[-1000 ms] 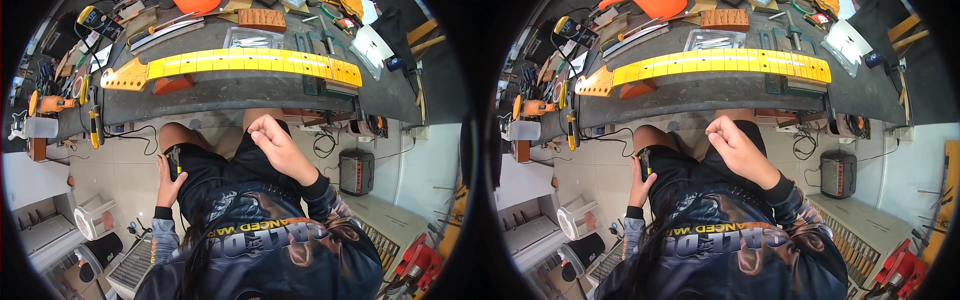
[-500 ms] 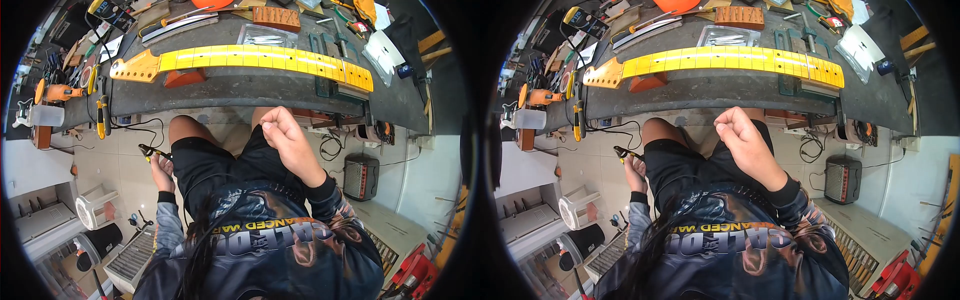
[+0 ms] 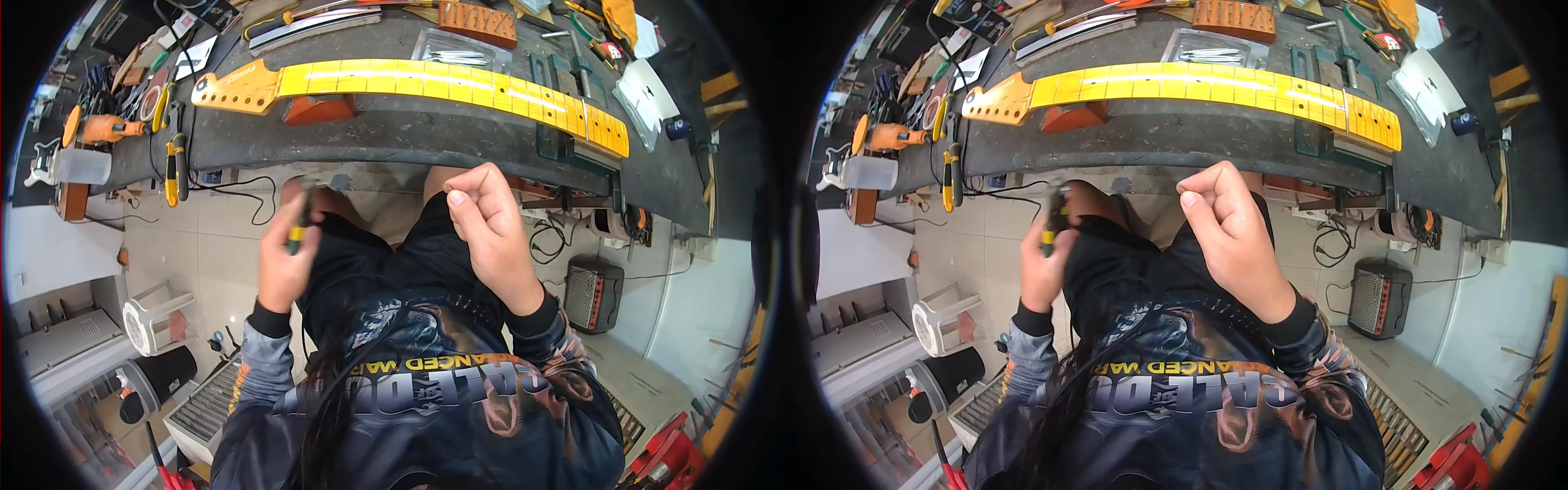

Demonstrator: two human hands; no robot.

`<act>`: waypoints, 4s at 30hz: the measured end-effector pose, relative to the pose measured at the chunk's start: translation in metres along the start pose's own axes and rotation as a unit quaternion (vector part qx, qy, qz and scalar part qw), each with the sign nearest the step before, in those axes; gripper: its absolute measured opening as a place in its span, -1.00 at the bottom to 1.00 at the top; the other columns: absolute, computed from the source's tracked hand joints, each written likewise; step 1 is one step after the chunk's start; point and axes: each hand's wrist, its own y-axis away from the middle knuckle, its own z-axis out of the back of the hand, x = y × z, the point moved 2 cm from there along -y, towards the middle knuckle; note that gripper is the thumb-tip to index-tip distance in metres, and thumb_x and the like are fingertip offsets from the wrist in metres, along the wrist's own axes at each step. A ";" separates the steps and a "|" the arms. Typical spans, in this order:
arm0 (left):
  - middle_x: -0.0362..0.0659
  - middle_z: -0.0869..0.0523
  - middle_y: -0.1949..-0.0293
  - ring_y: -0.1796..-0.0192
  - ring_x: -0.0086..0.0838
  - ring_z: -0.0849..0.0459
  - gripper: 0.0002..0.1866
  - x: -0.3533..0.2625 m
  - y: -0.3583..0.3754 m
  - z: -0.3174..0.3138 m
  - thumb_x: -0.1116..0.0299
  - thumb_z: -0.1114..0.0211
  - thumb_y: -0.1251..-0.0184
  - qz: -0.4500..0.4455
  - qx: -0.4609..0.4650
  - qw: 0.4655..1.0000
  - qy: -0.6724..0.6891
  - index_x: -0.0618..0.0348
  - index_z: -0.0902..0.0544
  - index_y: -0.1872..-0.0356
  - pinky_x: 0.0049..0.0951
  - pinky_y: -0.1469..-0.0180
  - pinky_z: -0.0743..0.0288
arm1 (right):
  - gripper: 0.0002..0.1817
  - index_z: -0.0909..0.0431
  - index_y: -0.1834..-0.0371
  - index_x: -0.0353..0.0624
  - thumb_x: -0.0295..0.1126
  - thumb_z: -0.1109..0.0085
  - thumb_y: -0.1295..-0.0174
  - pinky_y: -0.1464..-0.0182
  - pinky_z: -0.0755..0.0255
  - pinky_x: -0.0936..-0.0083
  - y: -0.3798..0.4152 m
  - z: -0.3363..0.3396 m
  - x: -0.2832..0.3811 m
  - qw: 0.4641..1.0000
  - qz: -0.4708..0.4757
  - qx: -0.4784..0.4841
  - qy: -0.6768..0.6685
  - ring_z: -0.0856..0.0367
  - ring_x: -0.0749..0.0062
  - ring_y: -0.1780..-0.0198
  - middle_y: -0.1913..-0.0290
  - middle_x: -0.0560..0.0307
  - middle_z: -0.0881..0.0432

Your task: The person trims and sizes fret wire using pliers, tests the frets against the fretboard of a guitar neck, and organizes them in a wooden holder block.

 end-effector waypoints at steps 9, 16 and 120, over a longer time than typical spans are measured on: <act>0.04 -0.71 -0.04 -0.09 -0.09 -0.71 -0.29 -0.084 -0.008 -0.070 0.34 -0.52 -0.56 0.006 0.198 0.978 -0.058 0.17 -0.53 -0.68 -0.24 -0.32 -0.56 | -0.91 -0.53 -0.19 -0.26 -0.49 -0.13 -0.79 0.05 -0.40 0.70 0.009 0.000 0.006 0.999 0.035 -0.014 0.023 -0.45 0.82 0.11 0.08 0.36 -0.59; 0.04 -0.71 -0.08 -0.12 -0.12 -0.72 -0.28 -0.086 -0.007 -0.074 0.37 -0.52 -0.56 0.007 0.186 0.982 -0.043 0.17 -0.52 -0.70 -0.28 -0.36 -0.56 | -0.92 -0.52 -0.19 -0.28 -0.52 -0.11 -0.80 0.00 -0.44 0.68 0.006 0.001 -0.001 0.997 0.062 -0.017 0.034 -0.49 0.81 0.07 0.03 0.32 -0.61; 0.15 -0.81 -0.16 -0.16 0.06 -0.80 -0.28 -0.082 0.001 -0.077 0.35 -0.56 -0.54 0.010 0.192 0.979 -0.064 0.18 -0.55 -0.67 -0.22 -0.35 -0.62 | -0.90 -0.53 -0.20 -0.28 -0.49 -0.10 -0.81 -0.03 -0.40 0.67 0.015 0.007 -0.009 1.000 0.013 -0.013 0.019 -0.43 0.79 0.07 0.08 0.33 -0.55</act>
